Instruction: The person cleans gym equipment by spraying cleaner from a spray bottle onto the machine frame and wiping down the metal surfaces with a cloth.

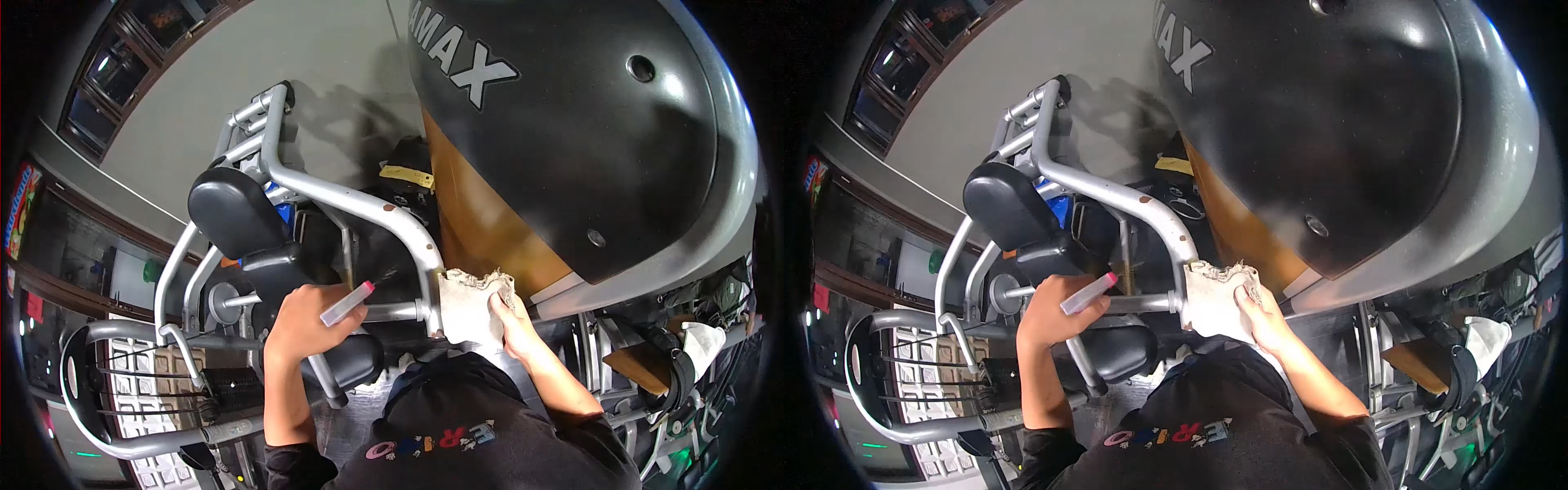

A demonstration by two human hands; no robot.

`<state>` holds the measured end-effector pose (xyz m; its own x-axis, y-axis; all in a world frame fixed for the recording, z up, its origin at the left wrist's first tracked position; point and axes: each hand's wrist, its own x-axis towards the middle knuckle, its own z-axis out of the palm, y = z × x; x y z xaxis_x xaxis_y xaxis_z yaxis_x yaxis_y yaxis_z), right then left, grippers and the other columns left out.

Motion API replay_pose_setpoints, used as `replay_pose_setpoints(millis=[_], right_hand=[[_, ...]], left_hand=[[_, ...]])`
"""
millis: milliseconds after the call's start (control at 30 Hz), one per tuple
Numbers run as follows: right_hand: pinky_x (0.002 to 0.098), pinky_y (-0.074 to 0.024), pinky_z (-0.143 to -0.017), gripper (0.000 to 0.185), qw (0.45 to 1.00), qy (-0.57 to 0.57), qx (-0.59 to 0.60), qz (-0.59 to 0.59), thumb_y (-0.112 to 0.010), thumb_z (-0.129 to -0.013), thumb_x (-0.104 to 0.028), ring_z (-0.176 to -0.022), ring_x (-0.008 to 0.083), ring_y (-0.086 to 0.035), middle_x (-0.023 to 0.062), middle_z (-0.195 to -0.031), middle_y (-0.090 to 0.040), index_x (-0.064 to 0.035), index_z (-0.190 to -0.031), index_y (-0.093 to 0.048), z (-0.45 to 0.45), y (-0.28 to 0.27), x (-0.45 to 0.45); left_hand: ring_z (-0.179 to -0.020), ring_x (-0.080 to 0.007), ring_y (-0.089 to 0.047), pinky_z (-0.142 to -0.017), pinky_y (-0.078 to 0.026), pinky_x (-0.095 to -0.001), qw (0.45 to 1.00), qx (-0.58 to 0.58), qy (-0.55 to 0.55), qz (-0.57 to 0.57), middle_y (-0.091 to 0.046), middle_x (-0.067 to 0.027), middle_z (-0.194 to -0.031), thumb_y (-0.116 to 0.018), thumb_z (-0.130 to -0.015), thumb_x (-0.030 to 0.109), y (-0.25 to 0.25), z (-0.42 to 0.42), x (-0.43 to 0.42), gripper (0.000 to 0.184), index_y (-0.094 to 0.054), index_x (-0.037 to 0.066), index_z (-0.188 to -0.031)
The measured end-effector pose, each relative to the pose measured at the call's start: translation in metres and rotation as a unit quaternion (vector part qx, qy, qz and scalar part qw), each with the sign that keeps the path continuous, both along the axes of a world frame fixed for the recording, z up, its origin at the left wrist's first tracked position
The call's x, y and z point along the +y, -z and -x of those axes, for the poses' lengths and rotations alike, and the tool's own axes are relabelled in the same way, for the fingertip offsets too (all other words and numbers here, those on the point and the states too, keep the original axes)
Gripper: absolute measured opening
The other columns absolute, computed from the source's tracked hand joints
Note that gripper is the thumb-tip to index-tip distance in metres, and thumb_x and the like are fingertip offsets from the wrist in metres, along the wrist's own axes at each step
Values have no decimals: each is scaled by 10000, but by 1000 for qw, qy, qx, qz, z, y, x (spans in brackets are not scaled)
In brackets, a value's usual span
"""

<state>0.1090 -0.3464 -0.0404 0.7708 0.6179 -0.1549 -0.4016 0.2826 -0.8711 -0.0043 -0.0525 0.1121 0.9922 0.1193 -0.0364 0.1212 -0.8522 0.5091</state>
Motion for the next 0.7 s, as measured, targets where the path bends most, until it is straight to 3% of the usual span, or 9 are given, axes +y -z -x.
replay_pose_setpoints(millis=[100, 300, 367, 400, 467, 567, 600, 633, 700], right_hand=[[291, -407, -996, 371, 1000, -2, -7, 17, -548, -1030, -287, -1094, 112, -531, 21, -1169, -611, -5, -1272, -562, -4, 3, -2], [306, -395, -1021, 339, 992, 119, -44, -10, -513, -1048, -238, -1119, 129, -530, 36, -1204, -603, 5, -1281, -549, -6, -28, 29], [316, -384, -1044, 337, 971, 204, -121, 10, -476, -1060, -209, -1152, 157, -534, 67, -1232, -602, 25, -1296, -528, -15, -33, 44], [329, -380, -1057, 328, 925, 213, -313, 33, -447, -1063, -197, -1182, 186, -537, 105, -1239, -603, 40, -1274, -533, -33, -12, 56], [350, -396, -1048, 316, 894, 252, -353, -111, -507, -1027, -187, -1198, 205, -545, 141, -1238, -610, 47, -1232, -565, -36, -65, 84], [456, -425, -1073, 455, 767, 167, -618, 31, -606, -762, -34, -1215, 391, -564, 192, -1263, -621, -19, -1216, -604, -75, -105, 128], [470, -396, -1114, 506, 729, 115, -670, 77, -597, -717, -33, -1277, 377, -529, 151, -1333, -607, -36, -1223, -619, -90, -106, 146], [454, -371, -1141, 491, 697, 60, -701, 141, -574, -783, -25, -1318, 370, -493, 138, -1386, -579, -37, -1273, -612, -107, -84, 164], [427, -379, -1129, 452, 762, -33, -607, 221, -574, -828, 9, -1321, 362, -490, 152, -1374, -590, -18, -1278, -606, -135, -3, 205]], left_hand=[[-683, -397, -636, -613, -504, -428, 998, 13, -1, 64, -657, -160, -739, -678, -821, 331, -5, 5, 0, 288, -691, 44, -848], [-623, -138, -591, -588, -464, -291, 946, -180, -85, 257, -609, -60, -722, -626, -837, 102, 23, 24, 16, 119, -626, -18, -843], [-650, -123, -583, -615, -473, -277, 919, -235, -92, 304, -625, -73, -806, -586, -904, 129, 29, 25, 21, 163, -619, -30, -883], [-665, -118, -583, -629, -472, -268, 899, -277, -85, 329, -639, -95, -889, -531, -964, 150, 32, 23, 22, 212, -610, -35, -900], [-672, -111, -581, -636, -470, -259, 869, -322, -112, 358, -644, -90, -912, -554, -998, 206, 50, 14, 40, 271, -612, -46, -1080], [-657, -117, -567, -637, -474, -243, 856, -342, -181, 343, -641, -71, -904, -593, -992, 229, 57, -10, 48, 469, -511, -35, -1370], [-654, -116, -562, -636, -474, -246, 847, -354, -174, 357, -636, -65, -897, -587, -991, 219, 60, -18, 54, 455, -516, -29, -1366], [-652, -114, -558, -635, -474, -250, 836, -367, -166, 373, -631, -59, -889, -582, -990, 208, 65, -26, 60, 443, -521, -23, -1363], [-657, -110, -552, -636, -466, -256, 834, -349, -165, 395, -621, -54, -879, -577, -983, 209, 74, -35, 68, 436, -526, -17, -1353]])
